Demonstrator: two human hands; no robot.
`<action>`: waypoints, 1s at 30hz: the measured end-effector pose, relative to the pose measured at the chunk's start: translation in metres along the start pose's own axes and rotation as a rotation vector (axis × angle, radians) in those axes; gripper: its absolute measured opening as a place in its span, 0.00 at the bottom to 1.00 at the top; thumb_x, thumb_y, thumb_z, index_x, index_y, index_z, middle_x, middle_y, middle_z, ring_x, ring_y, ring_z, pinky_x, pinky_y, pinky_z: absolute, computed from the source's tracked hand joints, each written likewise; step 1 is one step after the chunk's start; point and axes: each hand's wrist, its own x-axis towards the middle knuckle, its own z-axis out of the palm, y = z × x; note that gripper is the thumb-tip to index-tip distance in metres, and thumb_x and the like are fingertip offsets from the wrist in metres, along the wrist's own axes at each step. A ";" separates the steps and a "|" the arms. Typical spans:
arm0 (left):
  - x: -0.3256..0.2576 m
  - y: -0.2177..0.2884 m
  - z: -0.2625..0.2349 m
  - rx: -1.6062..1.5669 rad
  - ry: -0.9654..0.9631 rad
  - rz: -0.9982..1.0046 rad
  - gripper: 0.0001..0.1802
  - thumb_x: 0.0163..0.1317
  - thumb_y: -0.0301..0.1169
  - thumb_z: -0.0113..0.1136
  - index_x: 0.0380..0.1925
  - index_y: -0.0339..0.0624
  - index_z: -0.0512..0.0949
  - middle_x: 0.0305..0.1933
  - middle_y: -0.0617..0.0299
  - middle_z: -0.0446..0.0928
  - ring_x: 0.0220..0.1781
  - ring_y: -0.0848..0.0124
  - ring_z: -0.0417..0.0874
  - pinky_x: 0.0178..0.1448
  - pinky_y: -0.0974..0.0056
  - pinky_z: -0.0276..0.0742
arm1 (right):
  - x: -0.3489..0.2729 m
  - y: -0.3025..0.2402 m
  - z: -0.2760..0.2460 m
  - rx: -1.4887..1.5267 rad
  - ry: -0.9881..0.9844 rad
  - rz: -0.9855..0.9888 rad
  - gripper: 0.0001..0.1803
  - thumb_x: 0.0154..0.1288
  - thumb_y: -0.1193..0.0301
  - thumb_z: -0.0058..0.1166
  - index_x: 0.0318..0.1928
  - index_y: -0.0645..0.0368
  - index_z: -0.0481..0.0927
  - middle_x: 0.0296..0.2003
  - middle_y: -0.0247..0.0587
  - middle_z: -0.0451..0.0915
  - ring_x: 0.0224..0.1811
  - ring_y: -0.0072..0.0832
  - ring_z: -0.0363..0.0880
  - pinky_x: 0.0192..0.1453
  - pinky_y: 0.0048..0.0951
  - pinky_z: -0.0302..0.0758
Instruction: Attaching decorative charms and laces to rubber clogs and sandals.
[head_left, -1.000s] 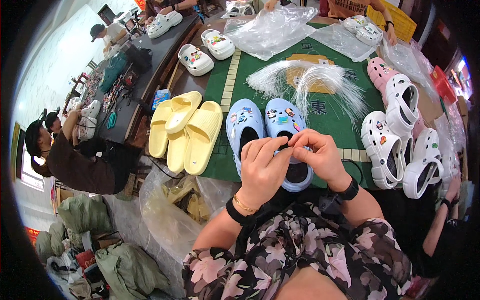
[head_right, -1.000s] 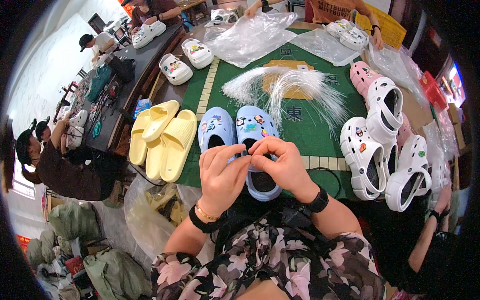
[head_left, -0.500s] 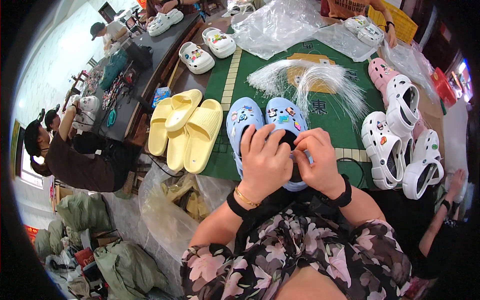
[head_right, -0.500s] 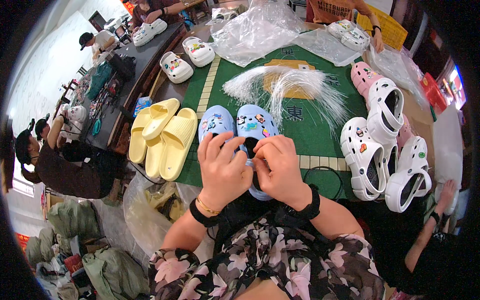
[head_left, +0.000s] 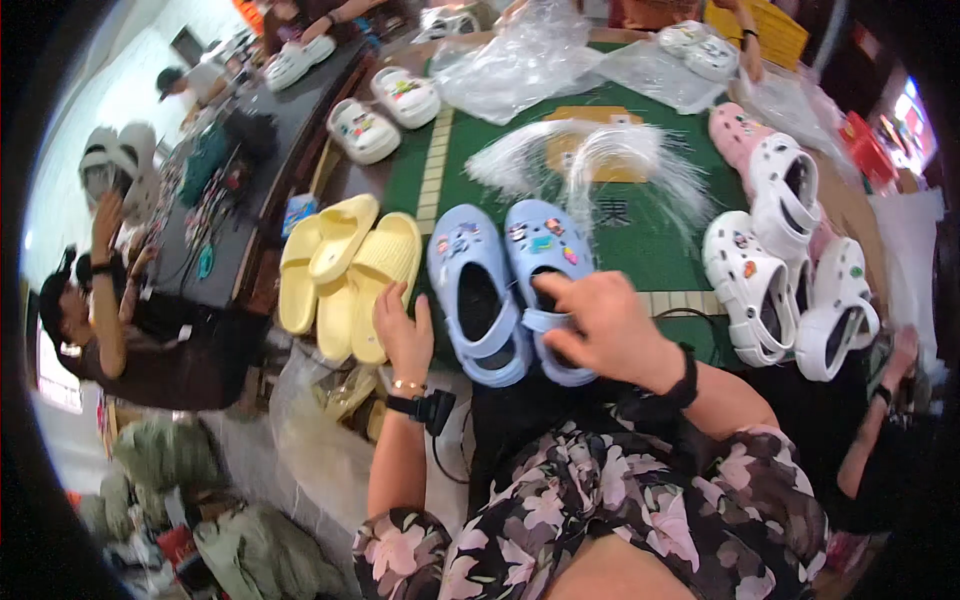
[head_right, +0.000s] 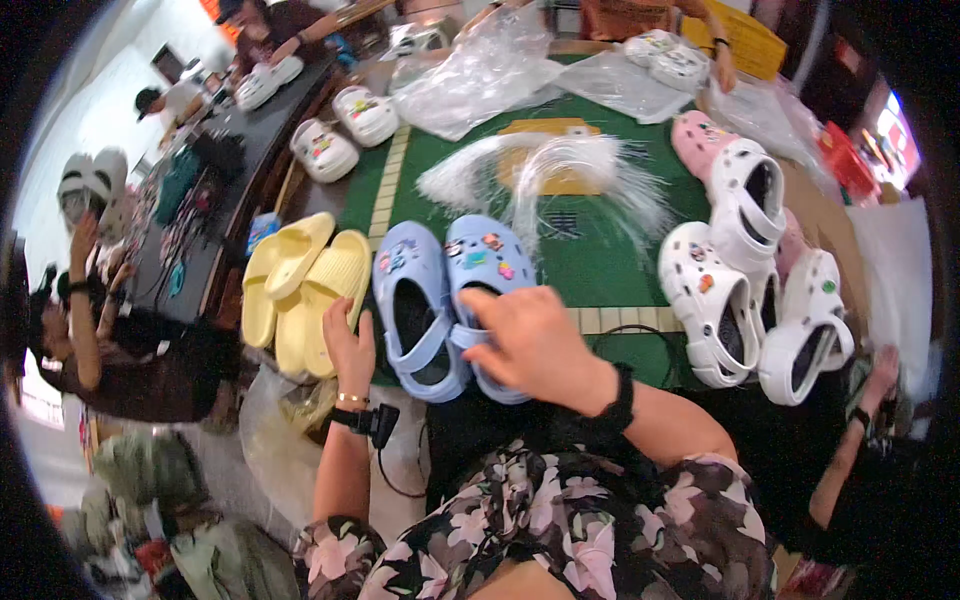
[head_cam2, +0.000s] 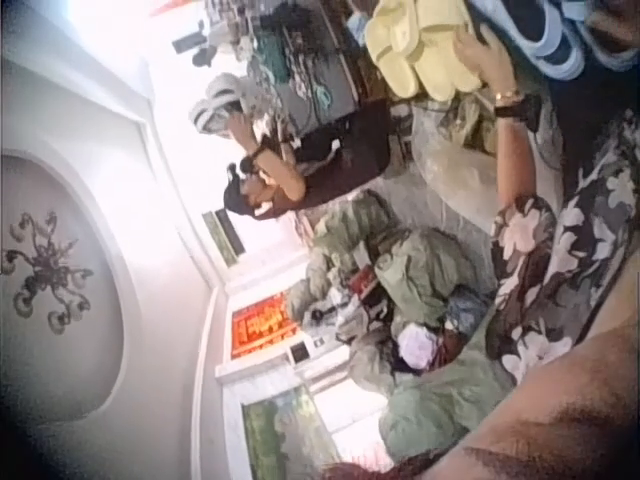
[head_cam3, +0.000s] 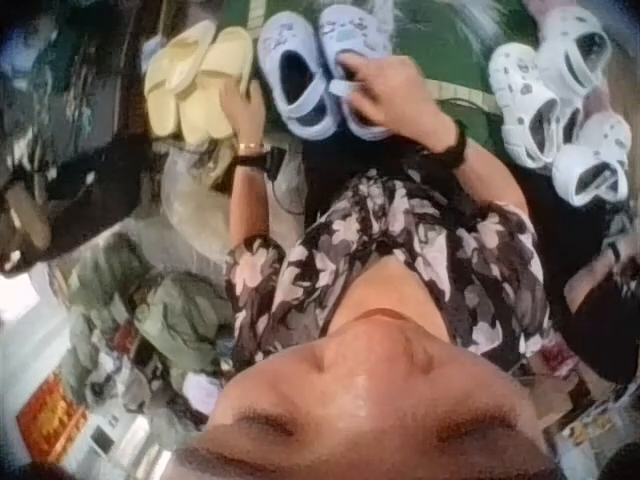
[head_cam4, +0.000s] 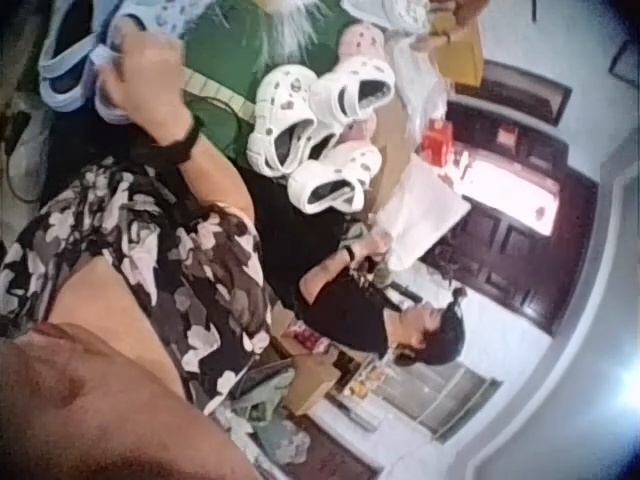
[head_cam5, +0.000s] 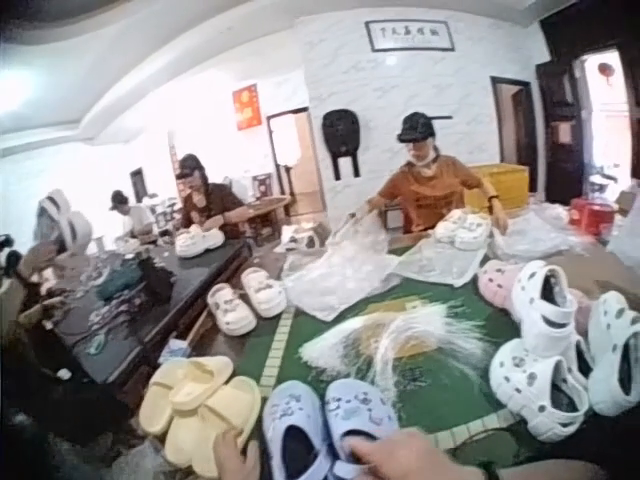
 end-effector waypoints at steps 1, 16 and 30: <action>-0.010 -0.009 0.009 0.187 0.085 0.126 0.20 0.58 0.31 0.61 0.50 0.36 0.74 0.59 0.43 0.70 0.61 0.47 0.68 0.64 0.50 0.63 | 0.006 -0.006 0.005 0.008 -0.061 -0.020 0.32 0.49 0.64 0.67 0.57 0.54 0.72 0.30 0.37 0.77 0.36 0.38 0.77 0.42 0.39 0.69; -0.020 -0.011 0.016 0.335 0.146 0.106 0.15 0.53 0.25 0.61 0.43 0.37 0.78 0.65 0.46 0.67 0.62 0.49 0.69 0.63 0.50 0.65 | 0.015 -0.004 0.021 -0.216 -0.086 -0.244 0.12 0.54 0.70 0.52 0.42 0.51 0.77 0.27 0.40 0.77 0.29 0.38 0.80 0.31 0.39 0.71; -0.023 -0.005 0.018 0.323 0.139 0.173 0.12 0.54 0.26 0.59 0.40 0.38 0.79 0.64 0.47 0.66 0.60 0.48 0.70 0.61 0.48 0.65 | 0.022 0.035 -0.048 -0.056 -0.064 -0.089 0.11 0.46 0.68 0.62 0.33 0.50 0.81 0.27 0.39 0.79 0.29 0.39 0.80 0.33 0.39 0.76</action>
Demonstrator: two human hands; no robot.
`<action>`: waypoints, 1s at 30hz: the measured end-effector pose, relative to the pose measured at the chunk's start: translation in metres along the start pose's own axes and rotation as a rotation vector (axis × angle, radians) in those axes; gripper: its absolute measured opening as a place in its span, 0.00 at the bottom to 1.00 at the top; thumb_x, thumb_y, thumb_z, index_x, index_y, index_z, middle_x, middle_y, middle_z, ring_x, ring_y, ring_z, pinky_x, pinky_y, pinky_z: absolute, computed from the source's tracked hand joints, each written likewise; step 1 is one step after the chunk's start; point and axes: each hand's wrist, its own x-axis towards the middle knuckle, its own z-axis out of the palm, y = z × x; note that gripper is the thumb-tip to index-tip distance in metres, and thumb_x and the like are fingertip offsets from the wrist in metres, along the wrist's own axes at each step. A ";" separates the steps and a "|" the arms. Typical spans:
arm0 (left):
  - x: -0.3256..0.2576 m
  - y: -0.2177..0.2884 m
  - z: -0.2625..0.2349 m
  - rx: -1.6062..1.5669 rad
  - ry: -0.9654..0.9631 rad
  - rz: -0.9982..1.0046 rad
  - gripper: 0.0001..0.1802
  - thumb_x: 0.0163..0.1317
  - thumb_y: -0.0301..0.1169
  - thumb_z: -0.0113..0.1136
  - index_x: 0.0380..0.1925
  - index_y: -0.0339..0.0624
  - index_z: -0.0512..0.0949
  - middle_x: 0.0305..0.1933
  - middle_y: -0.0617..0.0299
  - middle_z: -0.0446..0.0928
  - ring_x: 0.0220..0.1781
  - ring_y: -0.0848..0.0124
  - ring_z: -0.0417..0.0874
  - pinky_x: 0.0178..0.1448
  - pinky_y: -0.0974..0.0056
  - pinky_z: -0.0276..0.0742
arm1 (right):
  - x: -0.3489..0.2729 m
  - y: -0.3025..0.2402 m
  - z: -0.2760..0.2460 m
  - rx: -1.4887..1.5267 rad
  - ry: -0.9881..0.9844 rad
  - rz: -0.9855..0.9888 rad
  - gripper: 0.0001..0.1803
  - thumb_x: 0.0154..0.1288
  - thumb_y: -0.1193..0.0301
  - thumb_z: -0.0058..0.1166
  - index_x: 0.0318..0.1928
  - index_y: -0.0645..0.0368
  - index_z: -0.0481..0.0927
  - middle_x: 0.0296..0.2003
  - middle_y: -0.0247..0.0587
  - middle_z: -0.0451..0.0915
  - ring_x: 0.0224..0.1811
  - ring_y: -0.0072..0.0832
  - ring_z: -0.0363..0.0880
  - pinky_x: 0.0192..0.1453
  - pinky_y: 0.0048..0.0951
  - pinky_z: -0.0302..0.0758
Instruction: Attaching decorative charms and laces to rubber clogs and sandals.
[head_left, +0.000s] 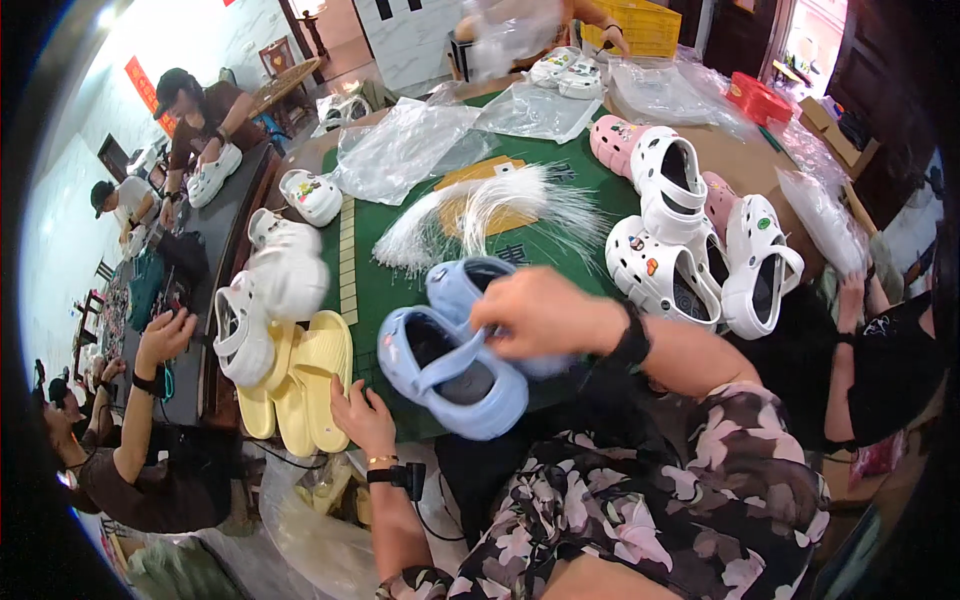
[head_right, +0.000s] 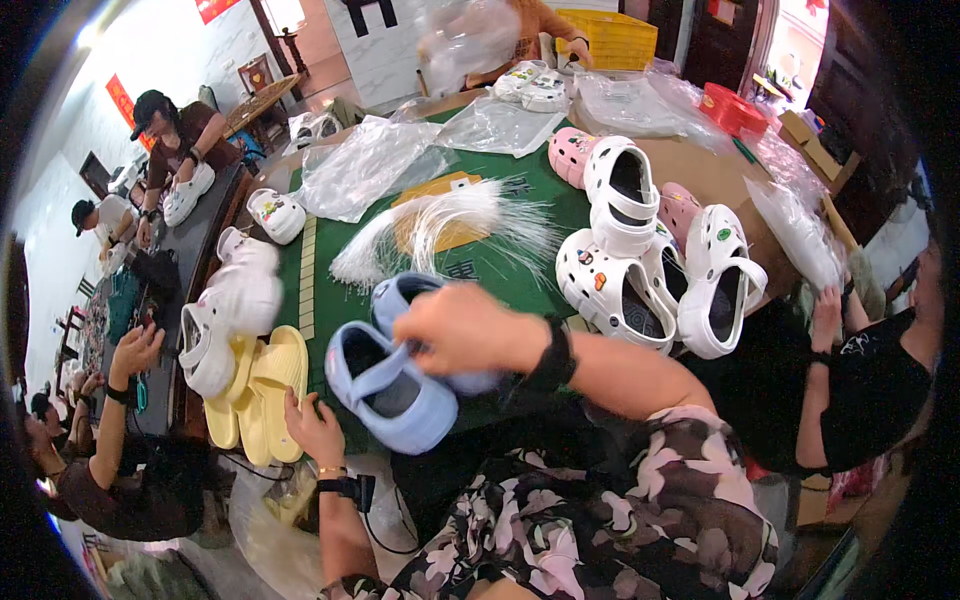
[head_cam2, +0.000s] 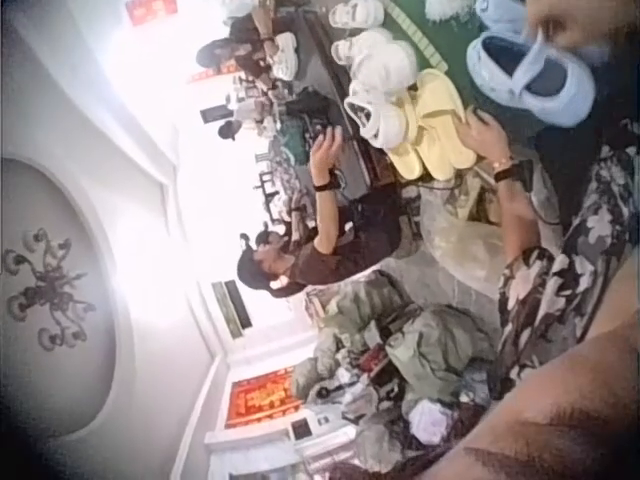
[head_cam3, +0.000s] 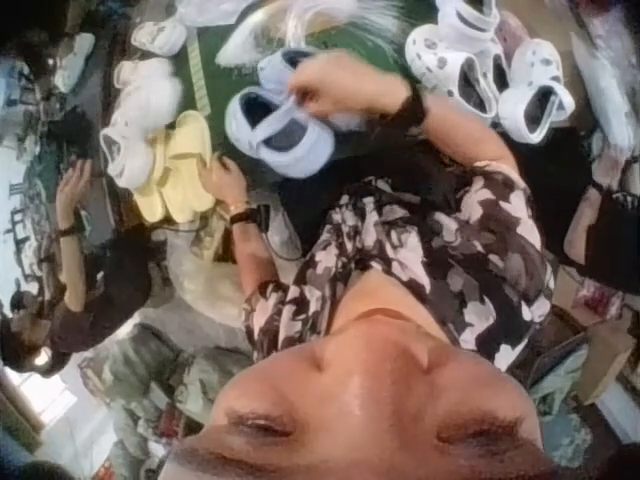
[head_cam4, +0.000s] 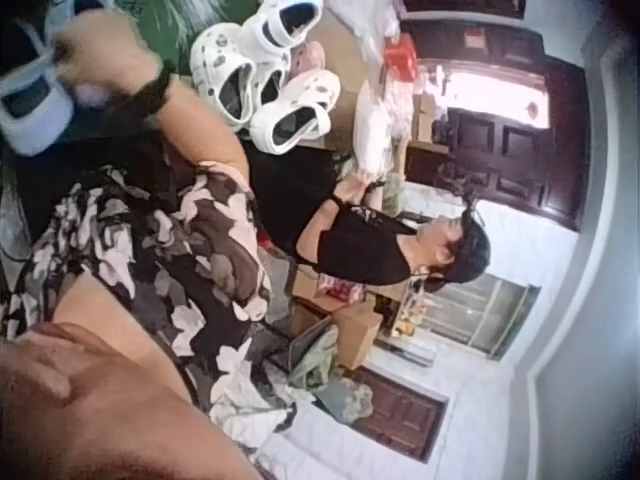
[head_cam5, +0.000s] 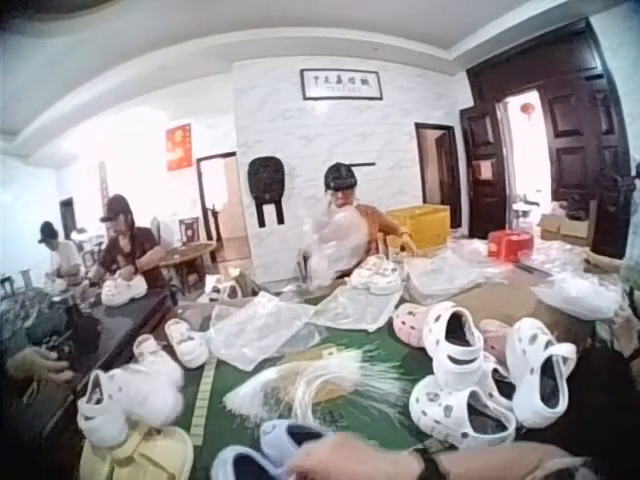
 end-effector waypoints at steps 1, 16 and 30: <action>0.000 -0.002 0.001 0.000 0.013 0.012 0.12 0.54 0.26 0.59 0.39 0.38 0.79 0.64 0.47 0.66 0.60 0.48 0.70 0.60 0.48 0.65 | 0.003 0.006 -0.026 0.027 0.014 0.014 0.11 0.45 0.69 0.62 0.34 0.53 0.81 0.27 0.39 0.79 0.29 0.38 0.80 0.33 0.37 0.76; 0.035 0.010 -0.044 -0.214 0.083 0.013 0.11 0.53 0.24 0.60 0.38 0.39 0.78 0.49 0.50 0.76 0.52 0.51 0.75 0.57 0.51 0.69 | -0.015 0.195 -0.135 -0.717 0.154 0.316 0.10 0.52 0.74 0.57 0.38 0.58 0.80 0.28 0.46 0.76 0.36 0.43 0.78 0.41 0.40 0.74; 0.178 -0.007 -0.030 0.119 0.034 0.249 0.27 0.51 0.25 0.59 0.55 0.40 0.72 0.62 0.52 0.69 0.58 0.51 0.71 0.59 0.52 0.69 | -0.006 0.129 -0.033 -0.319 0.035 0.242 0.11 0.53 0.74 0.58 0.39 0.59 0.80 0.39 0.45 0.78 0.45 0.44 0.77 0.50 0.41 0.74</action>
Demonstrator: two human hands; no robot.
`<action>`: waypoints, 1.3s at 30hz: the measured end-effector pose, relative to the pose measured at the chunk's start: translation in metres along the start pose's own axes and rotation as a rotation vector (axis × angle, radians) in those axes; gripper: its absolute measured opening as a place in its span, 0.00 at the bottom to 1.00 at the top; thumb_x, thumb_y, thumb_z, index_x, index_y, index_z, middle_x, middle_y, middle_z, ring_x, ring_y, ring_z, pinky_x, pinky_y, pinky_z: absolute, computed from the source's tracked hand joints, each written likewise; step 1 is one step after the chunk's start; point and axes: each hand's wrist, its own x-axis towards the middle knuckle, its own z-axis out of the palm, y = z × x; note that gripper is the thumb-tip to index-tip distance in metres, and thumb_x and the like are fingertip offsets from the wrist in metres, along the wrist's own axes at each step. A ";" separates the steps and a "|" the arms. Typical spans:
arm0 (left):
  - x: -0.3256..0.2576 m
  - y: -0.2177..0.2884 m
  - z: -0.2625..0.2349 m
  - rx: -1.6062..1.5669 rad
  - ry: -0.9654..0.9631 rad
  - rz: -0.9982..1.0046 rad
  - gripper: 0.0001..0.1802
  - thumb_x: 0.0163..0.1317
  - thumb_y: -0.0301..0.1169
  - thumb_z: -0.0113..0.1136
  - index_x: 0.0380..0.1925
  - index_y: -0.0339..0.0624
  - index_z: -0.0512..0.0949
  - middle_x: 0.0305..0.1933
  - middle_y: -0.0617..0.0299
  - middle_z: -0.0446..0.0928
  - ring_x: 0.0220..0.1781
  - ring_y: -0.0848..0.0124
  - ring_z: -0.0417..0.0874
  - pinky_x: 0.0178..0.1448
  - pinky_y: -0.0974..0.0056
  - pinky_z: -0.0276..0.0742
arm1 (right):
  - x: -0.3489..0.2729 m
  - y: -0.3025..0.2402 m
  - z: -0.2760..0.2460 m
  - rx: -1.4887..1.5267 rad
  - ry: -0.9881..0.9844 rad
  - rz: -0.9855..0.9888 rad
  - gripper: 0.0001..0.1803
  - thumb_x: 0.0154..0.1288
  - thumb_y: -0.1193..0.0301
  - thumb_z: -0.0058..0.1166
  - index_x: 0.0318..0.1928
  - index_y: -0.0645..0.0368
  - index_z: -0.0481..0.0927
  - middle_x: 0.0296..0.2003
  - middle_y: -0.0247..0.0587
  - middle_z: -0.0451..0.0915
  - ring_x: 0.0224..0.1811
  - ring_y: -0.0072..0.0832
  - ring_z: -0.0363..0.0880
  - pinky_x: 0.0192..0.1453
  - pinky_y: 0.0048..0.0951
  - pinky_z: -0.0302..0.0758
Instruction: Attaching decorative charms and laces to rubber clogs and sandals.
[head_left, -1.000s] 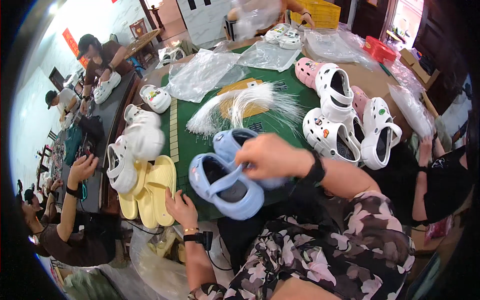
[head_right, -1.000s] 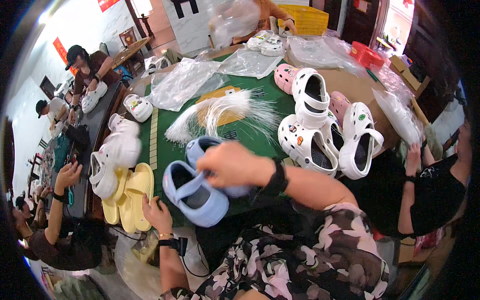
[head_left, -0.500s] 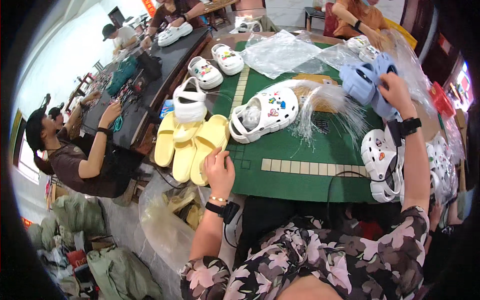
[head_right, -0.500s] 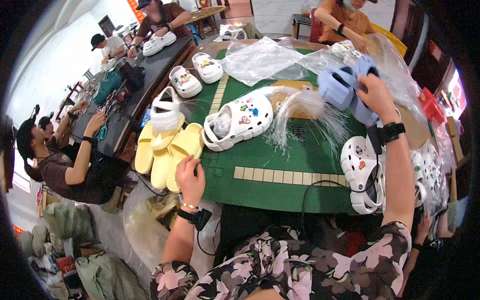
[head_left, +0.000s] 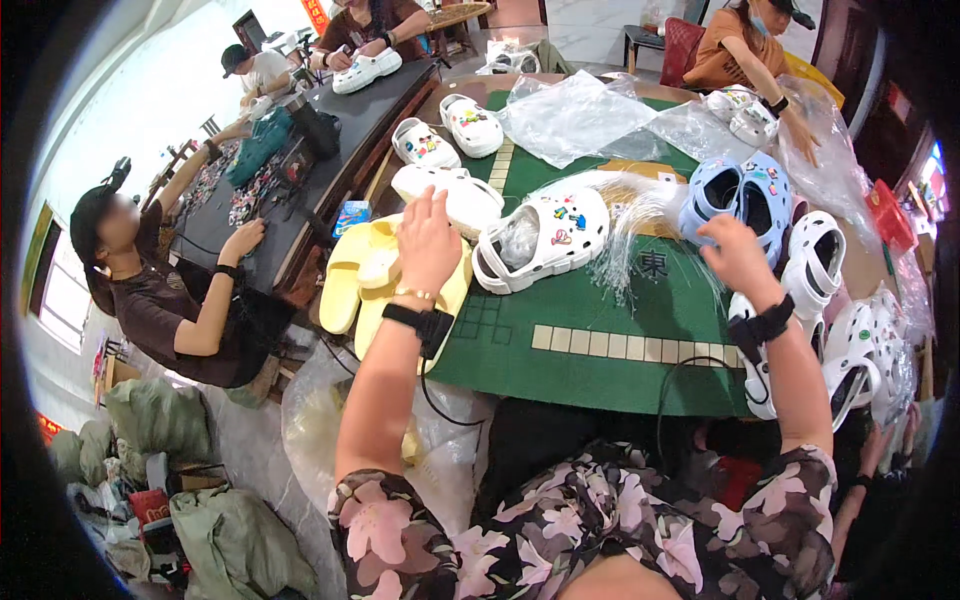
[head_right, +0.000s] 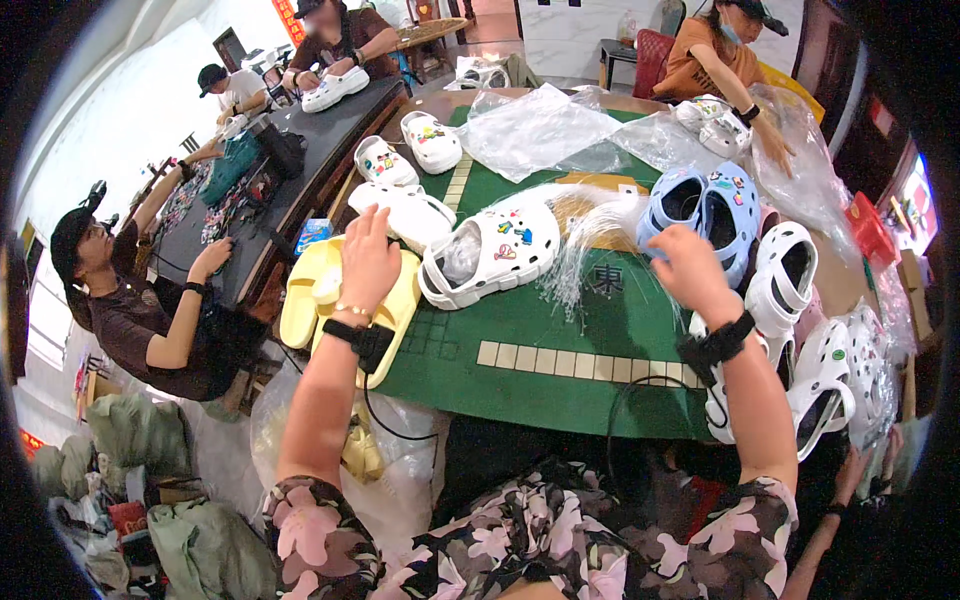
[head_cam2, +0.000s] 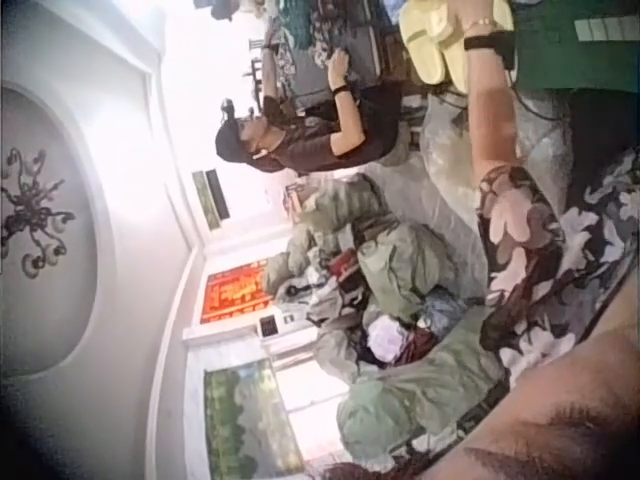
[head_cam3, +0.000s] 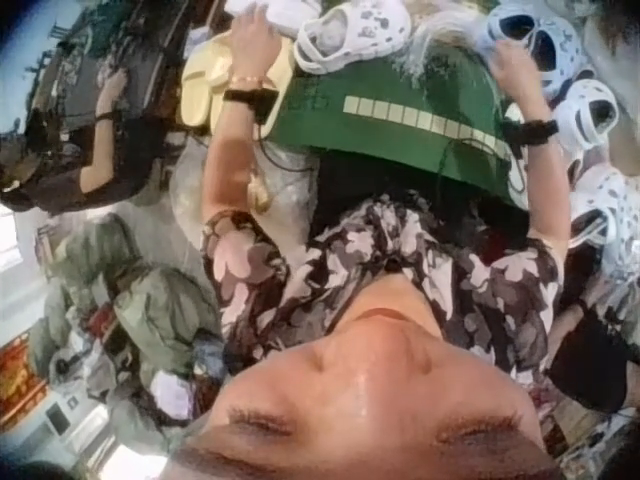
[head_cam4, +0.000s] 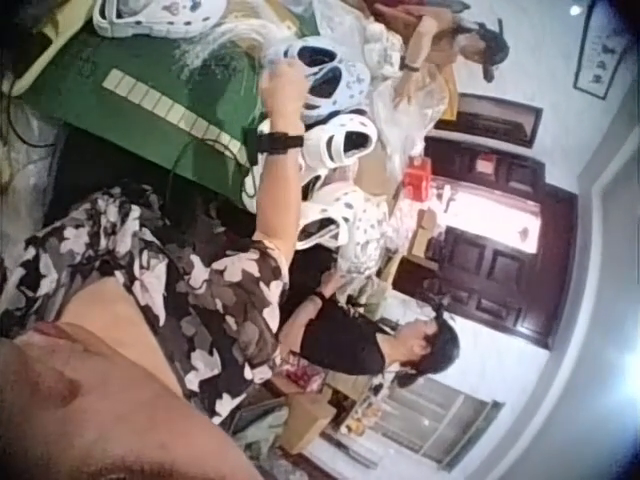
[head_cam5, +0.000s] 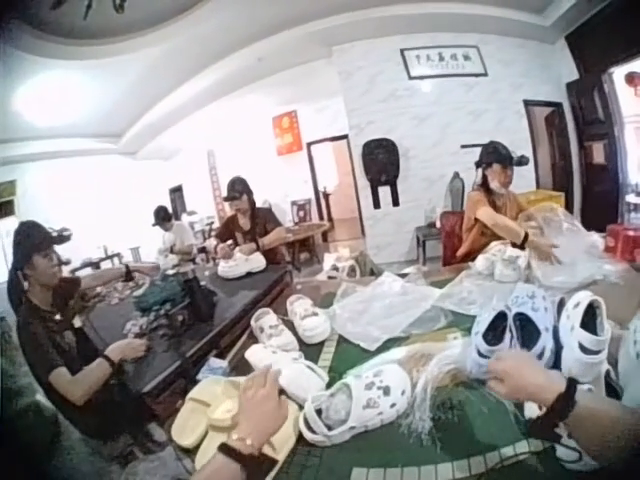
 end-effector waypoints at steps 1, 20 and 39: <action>0.007 0.003 0.005 -0.050 -0.104 -0.006 0.30 0.51 0.25 0.58 0.58 0.41 0.70 0.65 0.51 0.67 0.57 0.51 0.73 0.58 0.52 0.72 | -0.004 -0.013 0.003 0.037 -0.004 -0.033 0.12 0.53 0.75 0.57 0.40 0.60 0.80 0.39 0.45 0.78 0.44 0.44 0.77 0.49 0.41 0.74; 0.041 -0.007 0.021 0.063 -0.582 0.041 0.34 0.36 0.44 0.76 0.45 0.46 0.75 0.44 0.48 0.74 0.45 0.50 0.80 0.48 0.52 0.78 | 0.040 -0.185 0.107 0.480 -0.124 -0.305 0.31 0.52 0.75 0.60 0.59 0.57 0.68 0.59 0.47 0.68 0.49 0.46 0.79 0.48 0.41 0.79; -0.038 0.049 -0.091 -0.557 -0.460 0.135 0.27 0.36 0.27 0.75 0.37 0.33 0.73 0.48 0.49 0.72 0.51 0.51 0.75 0.55 0.58 0.73 | -0.008 -0.124 0.036 0.598 -0.152 -0.285 0.11 0.54 0.67 0.61 0.28 0.61 0.75 0.34 0.43 0.74 0.33 0.41 0.77 0.36 0.36 0.73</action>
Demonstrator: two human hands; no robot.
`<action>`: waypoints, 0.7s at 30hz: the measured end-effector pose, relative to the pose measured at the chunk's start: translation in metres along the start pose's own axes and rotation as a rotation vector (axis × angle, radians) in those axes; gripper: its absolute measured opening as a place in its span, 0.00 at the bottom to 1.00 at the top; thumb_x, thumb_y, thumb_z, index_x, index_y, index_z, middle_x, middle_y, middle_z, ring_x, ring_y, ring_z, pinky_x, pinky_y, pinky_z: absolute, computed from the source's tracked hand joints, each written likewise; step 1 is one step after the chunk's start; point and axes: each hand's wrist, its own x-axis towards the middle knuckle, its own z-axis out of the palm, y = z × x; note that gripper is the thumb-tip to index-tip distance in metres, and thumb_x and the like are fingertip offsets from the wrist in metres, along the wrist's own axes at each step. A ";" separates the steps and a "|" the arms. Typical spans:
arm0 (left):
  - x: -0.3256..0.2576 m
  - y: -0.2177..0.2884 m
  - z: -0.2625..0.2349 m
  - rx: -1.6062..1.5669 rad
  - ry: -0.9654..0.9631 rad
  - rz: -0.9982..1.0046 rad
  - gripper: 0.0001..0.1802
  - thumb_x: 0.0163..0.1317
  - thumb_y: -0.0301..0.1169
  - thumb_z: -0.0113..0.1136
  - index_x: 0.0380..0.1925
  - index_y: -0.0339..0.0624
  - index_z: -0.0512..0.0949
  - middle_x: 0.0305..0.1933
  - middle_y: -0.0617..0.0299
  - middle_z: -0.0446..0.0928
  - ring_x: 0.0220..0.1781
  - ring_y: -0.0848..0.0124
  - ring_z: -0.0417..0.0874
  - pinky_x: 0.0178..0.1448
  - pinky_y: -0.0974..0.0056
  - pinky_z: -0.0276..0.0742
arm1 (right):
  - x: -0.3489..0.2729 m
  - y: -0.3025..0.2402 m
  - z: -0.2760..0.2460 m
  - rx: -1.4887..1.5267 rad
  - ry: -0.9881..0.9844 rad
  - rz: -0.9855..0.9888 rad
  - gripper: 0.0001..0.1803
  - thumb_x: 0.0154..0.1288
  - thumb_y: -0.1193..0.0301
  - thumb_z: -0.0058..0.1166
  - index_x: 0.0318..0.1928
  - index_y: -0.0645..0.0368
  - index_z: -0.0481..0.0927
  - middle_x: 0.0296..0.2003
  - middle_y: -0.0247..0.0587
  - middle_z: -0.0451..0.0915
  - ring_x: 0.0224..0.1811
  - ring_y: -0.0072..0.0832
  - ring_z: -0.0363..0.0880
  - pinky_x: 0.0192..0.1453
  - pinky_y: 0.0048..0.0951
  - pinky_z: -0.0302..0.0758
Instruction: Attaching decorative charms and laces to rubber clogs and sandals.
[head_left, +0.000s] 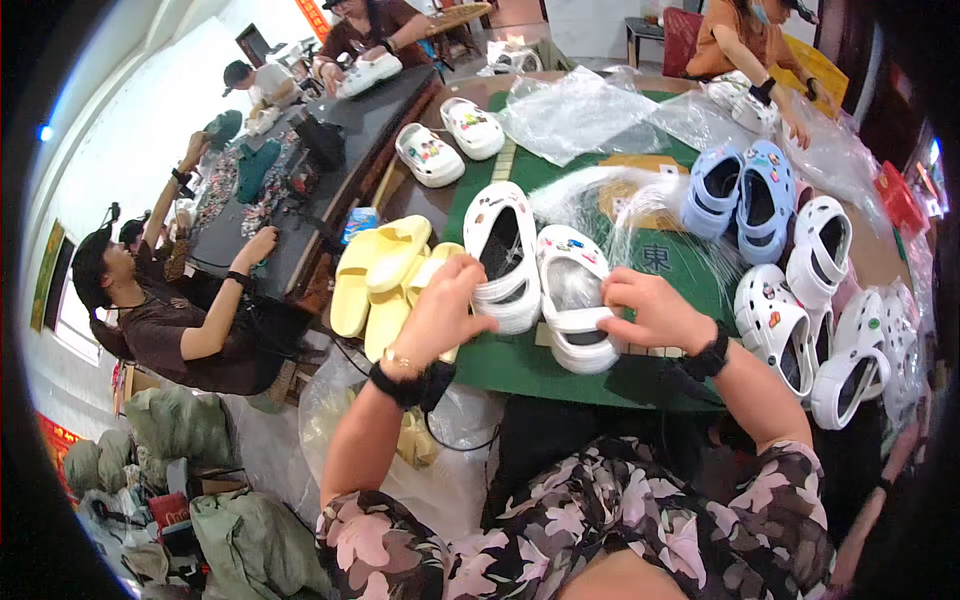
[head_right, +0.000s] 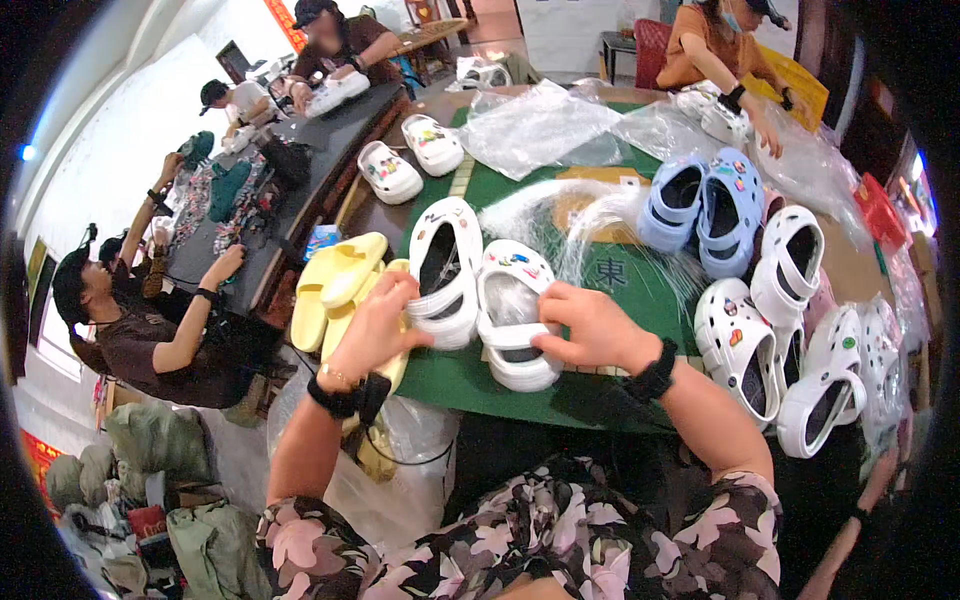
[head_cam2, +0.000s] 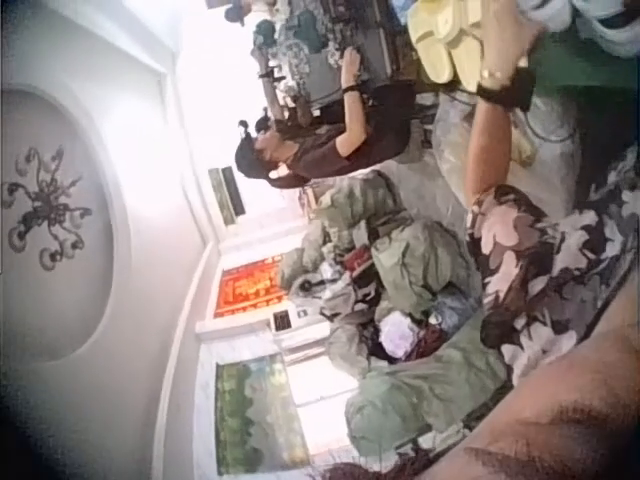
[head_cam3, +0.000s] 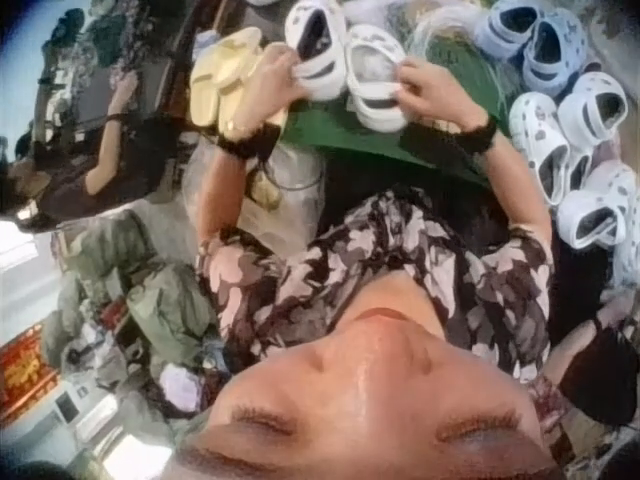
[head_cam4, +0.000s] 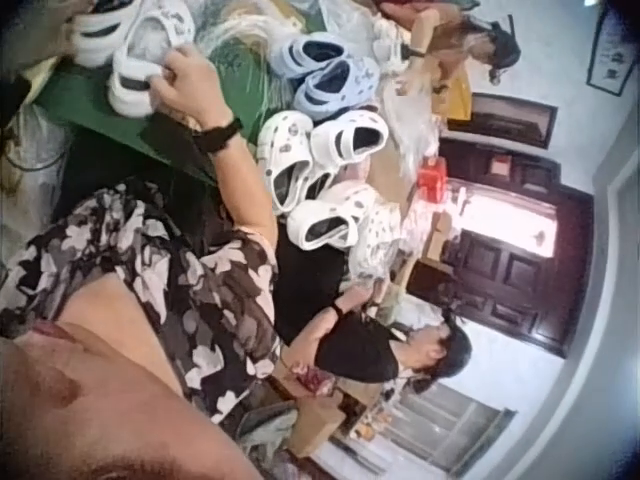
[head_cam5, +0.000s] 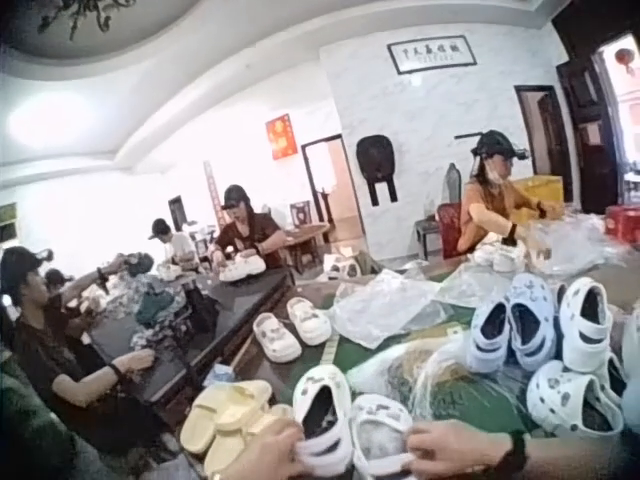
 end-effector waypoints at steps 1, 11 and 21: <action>-0.010 0.009 0.003 -0.018 -0.050 0.022 0.27 0.36 0.27 0.76 0.38 0.34 0.73 0.48 0.49 0.72 0.52 0.51 0.75 0.55 0.58 0.72 | -0.010 -0.003 -0.010 -0.022 -0.145 0.092 0.12 0.53 0.67 0.63 0.28 0.61 0.75 0.33 0.42 0.74 0.33 0.40 0.77 0.36 0.35 0.74; -0.038 0.059 0.040 -0.019 0.042 -0.019 0.28 0.44 0.34 0.74 0.46 0.38 0.75 0.50 0.50 0.74 0.54 0.52 0.74 0.57 0.54 0.70 | -0.016 -0.014 0.003 -0.250 -0.035 -0.033 0.23 0.47 0.68 0.65 0.47 0.56 0.78 0.58 0.53 0.69 0.55 0.49 0.70 0.59 0.42 0.70; -0.028 0.090 0.112 0.053 0.107 0.015 0.22 0.43 0.35 0.73 0.38 0.38 0.78 0.46 0.49 0.75 0.47 0.51 0.77 0.48 0.53 0.73 | -0.005 -0.003 0.030 -0.296 0.005 0.001 0.10 0.41 0.72 0.59 0.27 0.64 0.81 0.51 0.53 0.76 0.54 0.46 0.73 0.59 0.41 0.71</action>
